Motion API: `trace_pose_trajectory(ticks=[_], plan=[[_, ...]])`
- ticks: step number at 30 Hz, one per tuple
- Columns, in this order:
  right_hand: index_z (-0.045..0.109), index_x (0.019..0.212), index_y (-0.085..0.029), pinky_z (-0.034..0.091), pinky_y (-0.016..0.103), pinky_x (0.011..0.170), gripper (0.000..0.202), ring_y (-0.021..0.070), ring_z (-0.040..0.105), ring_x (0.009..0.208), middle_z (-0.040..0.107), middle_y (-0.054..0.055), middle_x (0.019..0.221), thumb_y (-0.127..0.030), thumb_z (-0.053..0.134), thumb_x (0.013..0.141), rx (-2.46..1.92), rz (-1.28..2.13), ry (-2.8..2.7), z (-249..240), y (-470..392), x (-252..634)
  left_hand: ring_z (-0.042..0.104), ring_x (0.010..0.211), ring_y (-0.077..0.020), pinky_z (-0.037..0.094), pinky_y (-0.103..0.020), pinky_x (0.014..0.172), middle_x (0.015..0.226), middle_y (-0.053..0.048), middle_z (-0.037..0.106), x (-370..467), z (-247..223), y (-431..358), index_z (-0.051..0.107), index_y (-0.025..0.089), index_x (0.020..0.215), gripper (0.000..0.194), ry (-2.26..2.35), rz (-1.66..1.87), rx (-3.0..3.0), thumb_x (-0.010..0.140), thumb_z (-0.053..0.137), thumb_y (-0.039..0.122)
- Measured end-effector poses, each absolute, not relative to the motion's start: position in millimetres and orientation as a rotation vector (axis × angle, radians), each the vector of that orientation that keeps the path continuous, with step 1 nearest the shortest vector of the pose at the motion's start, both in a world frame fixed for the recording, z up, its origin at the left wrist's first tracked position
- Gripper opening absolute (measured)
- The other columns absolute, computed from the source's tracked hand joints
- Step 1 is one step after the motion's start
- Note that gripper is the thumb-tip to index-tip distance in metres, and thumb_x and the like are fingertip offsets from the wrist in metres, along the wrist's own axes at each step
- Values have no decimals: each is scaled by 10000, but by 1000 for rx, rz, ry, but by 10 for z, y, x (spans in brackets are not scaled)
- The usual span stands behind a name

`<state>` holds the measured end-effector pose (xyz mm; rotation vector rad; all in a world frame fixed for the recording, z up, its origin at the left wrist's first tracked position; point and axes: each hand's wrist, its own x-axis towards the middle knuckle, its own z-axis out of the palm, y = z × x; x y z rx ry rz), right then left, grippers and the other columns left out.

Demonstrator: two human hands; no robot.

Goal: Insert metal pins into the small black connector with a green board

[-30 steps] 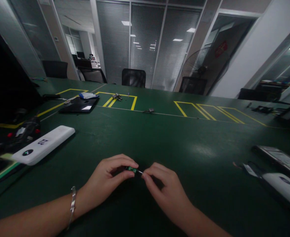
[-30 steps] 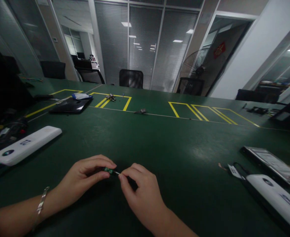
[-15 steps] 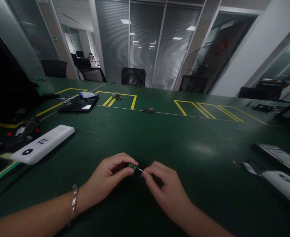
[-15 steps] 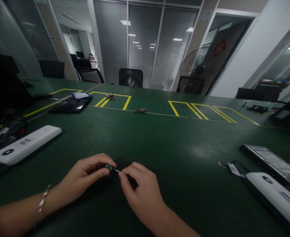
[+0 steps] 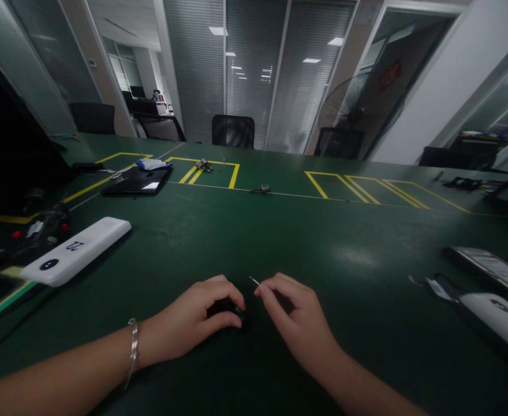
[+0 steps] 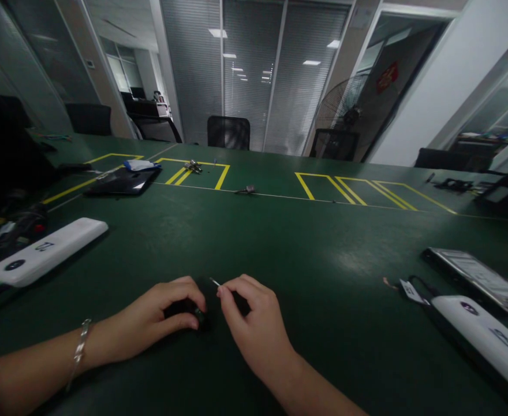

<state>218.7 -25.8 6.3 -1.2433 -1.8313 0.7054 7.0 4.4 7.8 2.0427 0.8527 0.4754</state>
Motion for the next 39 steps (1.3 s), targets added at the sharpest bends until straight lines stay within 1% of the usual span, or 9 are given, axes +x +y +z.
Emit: trace_pose_trajectory(ticks=[6,12,15,19,22,26,28,34,39], plan=[[666,787,-178,413,245,620,198,132,584,679,607,-3,718,-194,518,918,-1242,697,-1862,34,-268,2194,573,953,-188,462,-295,846,976,-28,642,113,50,44,657,217,1001,113,778,485,2208,906,602,241],[664,805,-192,428,257,649,203,140,599,710,620,-2,745,-190,500,924,-1275,689,-1906,34,-262,2179,568,1003,-190,475,-298,885,1085,-49,573,157,115,8,648,238,1107,212,791,506,2226,926,547,195],[665,829,-203,438,267,673,182,151,605,741,630,2,773,-188,506,915,-1287,679,-1942,29,-258,2172,570,963,-188,480,-302,852,1066,-51,566,167,170,-18,634,218,1075,183,882,537,2218,930,526,191],[642,915,-214,452,277,704,151,165,605,807,636,10,863,-126,535,858,-1316,673,-1975,2,-251,2182,553,831,-196,468,-309,714,936,-47,557,173,170,-62,590,179,932,98,1035,525,2274,911,551,267],[611,973,-222,455,291,742,263,177,595,870,632,15,929,-45,518,803,-1318,671,-2042,-5,-257,2198,537,818,-214,447,-325,686,921,-49,554,182,130,-97,539,179,911,226,1074,478,2333,849,635,374],[577,1041,-234,453,311,774,379,191,579,917,636,18,994,-3,503,749,-1279,672,-2141,31,-284,2202,531,858,-244,445,-369,731,961,-61,563,197,86,-131,499,187,930,418,1069,464,2380,747,714,495],[570,1064,-237,453,319,784,397,197,577,925,638,20,1013,-14,519,739,-1280,684,-2173,57,-295,2195,529,869,-254,445,-391,751,973,-67,567,203,80,-142,493,187,944,431,1079,448,2389,734,730,480],[569,1066,-234,457,330,773,347,202,584,899,636,32,1006,-67,542,763,-1301,683,-2204,91,-300,2176,520,905,-260,445,-421,790,1002,-75,564,210,92,-154,498,188,1008,280,1097,438,2397,794,656,273],[559,1095,-231,459,333,787,362,209,584,921,632,40,1024,-85,564,764,-1315,671,-2201,86,-308,2173,515,926,-268,444,-441,822,1033,-84,560,206,84,-138,500,187,1077,312,1091,435,2412,812,632,284]])
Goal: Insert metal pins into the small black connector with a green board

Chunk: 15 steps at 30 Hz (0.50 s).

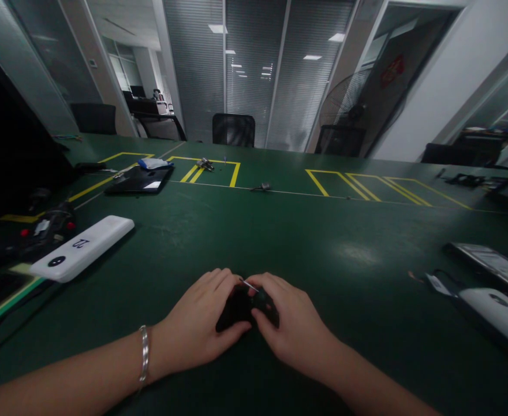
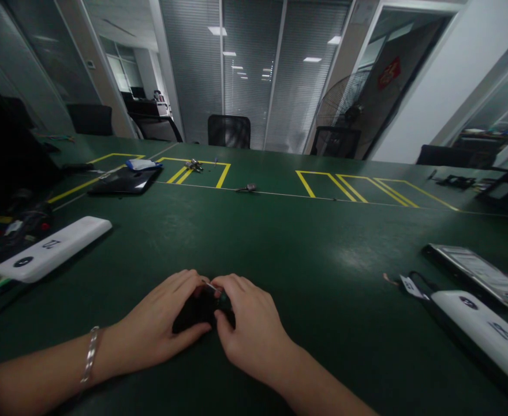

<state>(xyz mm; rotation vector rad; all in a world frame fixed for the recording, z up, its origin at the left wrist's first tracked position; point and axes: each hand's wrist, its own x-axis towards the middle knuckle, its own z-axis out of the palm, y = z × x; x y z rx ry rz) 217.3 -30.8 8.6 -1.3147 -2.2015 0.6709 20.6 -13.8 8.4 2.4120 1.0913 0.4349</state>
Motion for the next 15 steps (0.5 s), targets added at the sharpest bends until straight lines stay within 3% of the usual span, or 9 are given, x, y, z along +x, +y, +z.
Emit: trace_pose_trajectory(ticks=[10,15], plan=[[559,1095,-237,461,362,795,340,215,585,918,630,29,1015,-107,599,784,-1364,655,-2190,46,-301,2142,527,930,-256,457,-417,822,1019,-81,556,208,77,-126,525,187,1054,270,1093,466,2407,789,570,158],[546,1120,-244,469,360,822,403,205,598,939,631,26,1025,-83,619,758,-1333,717,-2059,-29,-282,2173,570,867,-211,472,-343,758,968,-40,587,182,63,-101,493,221,1087,325,1077,584,2225,786,552,113]])
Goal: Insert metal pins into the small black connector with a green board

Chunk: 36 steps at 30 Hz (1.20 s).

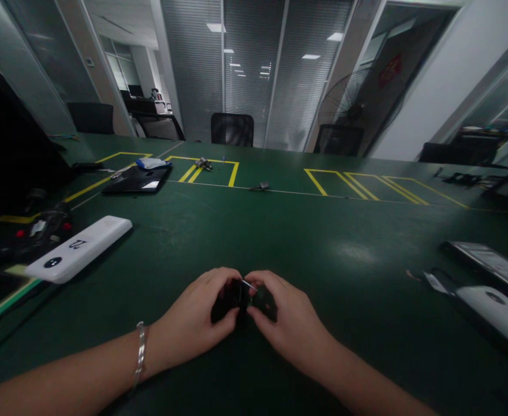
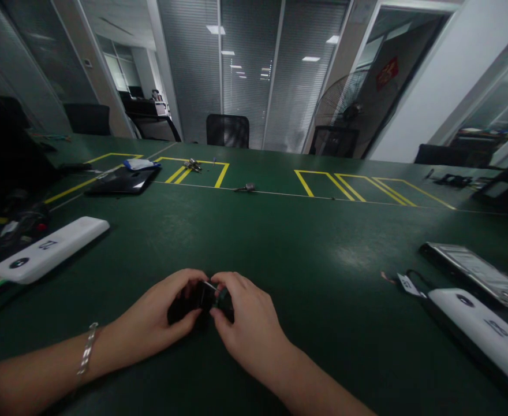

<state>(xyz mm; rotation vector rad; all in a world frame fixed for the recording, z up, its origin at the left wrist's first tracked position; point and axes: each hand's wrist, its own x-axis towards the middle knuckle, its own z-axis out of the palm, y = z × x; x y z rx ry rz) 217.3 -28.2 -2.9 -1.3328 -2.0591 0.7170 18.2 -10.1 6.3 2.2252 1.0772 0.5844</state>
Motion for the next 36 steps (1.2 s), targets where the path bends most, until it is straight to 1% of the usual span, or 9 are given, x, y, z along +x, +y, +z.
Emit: trace_pose_trajectory(ticks=[2,5,9,13,19,24,29,33,36], plan=[[524,1147,-246,474,355,833,410,197,599,948,622,29,1028,-94,611,776,-1294,751,-1964,-64,-276,2186,585,829,-190,475,-315,727,938,-23,602,173,76,-97,470,230,1117,336,1042,603,2124,809,536,115],[490,1184,-249,484,343,824,413,184,600,925,606,32,1022,-115,599,809,-1203,811,-1846,-87,-278,2192,602,831,-174,477,-299,738,930,-10,620,172,98,-97,442,233,1148,344,956,635,2019,834,522,116],[479,1200,-263,486,308,774,438,155,586,839,587,21,1007,-95,598,814,-1095,838,-1803,-71,-308,2172,603,821,-170,477,-289,731,907,-2,624,183,90,-109,437,228,1162,380,907,628,1998,819,541,101],[486,1200,-275,482,293,769,447,149,575,847,581,11,1014,-86,610,814,-1035,863,-1805,-64,-329,2151,594,798,-165,476,-279,707,896,-2,612,192,69,-125,448,223,1165,393,901,620,2018,809,558,96],[475,1209,-294,477,280,782,487,136,568,856,580,-4,1022,-55,608,806,-1021,875,-1817,-59,-338,2134,598,840,-173,487,-294,742,978,-33,616,192,83,-127,475,204,1144,360,879,638,2018,811,564,100],[473,1207,-294,474,277,789,492,133,568,859,583,-8,1016,-43,601,803,-1022,857,-1820,-46,-357,2135,600,831,-177,495,-304,751,969,-39,631,191,91,-112,467,199,1162,368,876,635,2007,817,561,110],[468,1213,-300,475,285,789,493,139,571,868,587,-9,1017,-58,608,806,-1006,852,-1824,-65,-351,2138,597,863,-179,496,-303,759,1072,-59,604,196,75,-119,509,192,1109,325,884,651,2016,803,558,95],[469,1205,-302,474,281,784,482,137,571,867,582,-11,1022,-57,600,811,-992,855,-1821,-74,-343,2133,596,872,-182,496,-307,769,1073,-57,599,192,55,-118,505,192,1110,340,883,656,2023,793,561,80],[471,1202,-302,472,277,782,486,135,567,864,578,-12,1019,-47,594,806,-991,854,-1823,-72,-348,2130,599,872,-180,496,-309,774,1062,-49,606,188,49,-114,483,203,1151,373,868,655,2017,806,559,84]])
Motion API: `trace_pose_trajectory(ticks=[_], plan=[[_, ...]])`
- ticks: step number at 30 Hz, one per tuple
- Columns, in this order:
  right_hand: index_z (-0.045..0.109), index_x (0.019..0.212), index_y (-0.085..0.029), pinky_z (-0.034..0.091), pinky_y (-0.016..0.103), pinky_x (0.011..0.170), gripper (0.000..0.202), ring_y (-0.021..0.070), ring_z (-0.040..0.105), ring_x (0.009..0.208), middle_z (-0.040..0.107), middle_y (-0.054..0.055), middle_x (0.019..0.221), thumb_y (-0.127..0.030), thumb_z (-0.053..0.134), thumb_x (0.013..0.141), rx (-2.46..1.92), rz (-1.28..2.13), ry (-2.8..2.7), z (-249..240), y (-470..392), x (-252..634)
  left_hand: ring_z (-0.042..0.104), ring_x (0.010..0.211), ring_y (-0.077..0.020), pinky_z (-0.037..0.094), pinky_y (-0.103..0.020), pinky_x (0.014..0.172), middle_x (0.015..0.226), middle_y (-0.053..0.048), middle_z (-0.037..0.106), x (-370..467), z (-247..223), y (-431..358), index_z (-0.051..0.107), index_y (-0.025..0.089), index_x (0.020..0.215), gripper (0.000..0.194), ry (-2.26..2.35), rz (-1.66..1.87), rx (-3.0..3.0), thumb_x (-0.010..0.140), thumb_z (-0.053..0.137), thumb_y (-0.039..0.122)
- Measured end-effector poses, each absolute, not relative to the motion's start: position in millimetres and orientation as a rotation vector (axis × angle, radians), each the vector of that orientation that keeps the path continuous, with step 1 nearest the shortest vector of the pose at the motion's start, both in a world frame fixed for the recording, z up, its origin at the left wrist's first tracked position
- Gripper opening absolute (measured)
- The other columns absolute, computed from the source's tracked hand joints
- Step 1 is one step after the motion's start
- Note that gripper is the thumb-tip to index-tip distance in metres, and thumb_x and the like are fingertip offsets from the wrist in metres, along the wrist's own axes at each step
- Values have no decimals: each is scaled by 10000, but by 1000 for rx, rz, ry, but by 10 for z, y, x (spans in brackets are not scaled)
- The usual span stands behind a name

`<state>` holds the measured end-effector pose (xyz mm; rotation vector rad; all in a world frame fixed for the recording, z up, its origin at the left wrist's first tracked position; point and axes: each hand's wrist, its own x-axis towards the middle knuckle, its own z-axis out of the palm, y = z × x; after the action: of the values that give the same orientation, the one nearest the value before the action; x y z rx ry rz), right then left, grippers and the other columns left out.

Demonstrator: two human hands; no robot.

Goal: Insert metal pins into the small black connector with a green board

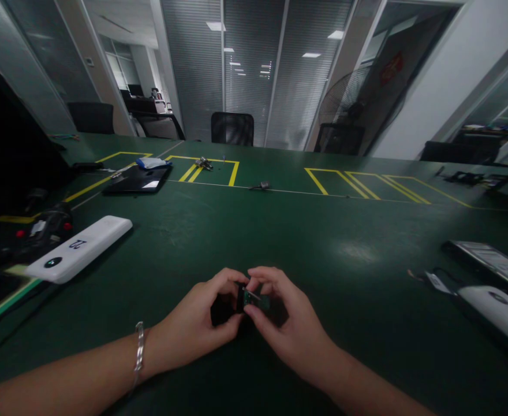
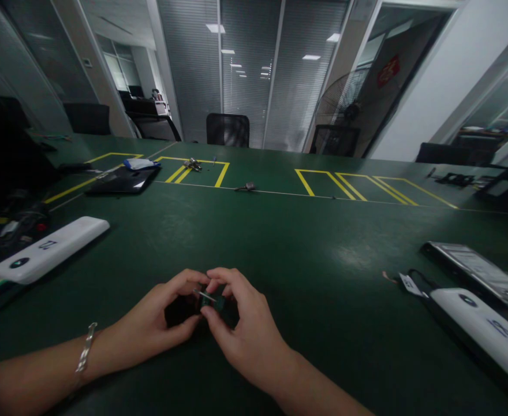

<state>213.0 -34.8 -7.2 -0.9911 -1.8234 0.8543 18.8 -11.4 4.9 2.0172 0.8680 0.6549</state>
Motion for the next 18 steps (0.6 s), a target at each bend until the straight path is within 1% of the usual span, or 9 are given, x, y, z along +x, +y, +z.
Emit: trace_pose_trajectory(ticks=[3,12,14,16,18], plan=[[471,1205,-302,471,275,777,501,133,563,859,573,-13,1016,-36,591,799,-990,850,-1824,-71,-347,2127,597,888,-185,495,-317,788,1063,-47,605,185,47,-119,483,207,1151,370,867,659,2019,810,561,86],[474,1210,-321,471,290,778,515,142,557,861,567,-11,1032,-28,587,802,-991,885,-1831,-72,-343,2119,578,959,-198,488,-321,818,1119,-57,567,175,40,-120,527,199,1046,253,811,707,1984,824,574,88],[478,1207,-321,468,297,767,509,146,553,847,568,-11,1016,-33,588,802,-993,882,-1846,-75,-346,2121,581,956,-199,486,-323,821,1119,-63,570,171,63,-117,528,193,1059,232,792,688,1958,846,570,110],[482,1208,-317,464,300,760,506,150,550,845,570,-8,1013,-32,582,801,-997,876,-1865,-78,-346,2122,586,949,-201,484,-328,823,1103,-69,584,167,92,-110,515,191,1114,244,769,652,1925,877,564,156],[483,1213,-311,460,299,757,505,151,549,852,573,-4,1027,-34,581,802,-1001,873,-1886,-78,-345,2121,588,949,-203,480,-331,825,1090,-71,593,167,117,-97,515,190,1128,216,745,637,1878,913,531,204]])
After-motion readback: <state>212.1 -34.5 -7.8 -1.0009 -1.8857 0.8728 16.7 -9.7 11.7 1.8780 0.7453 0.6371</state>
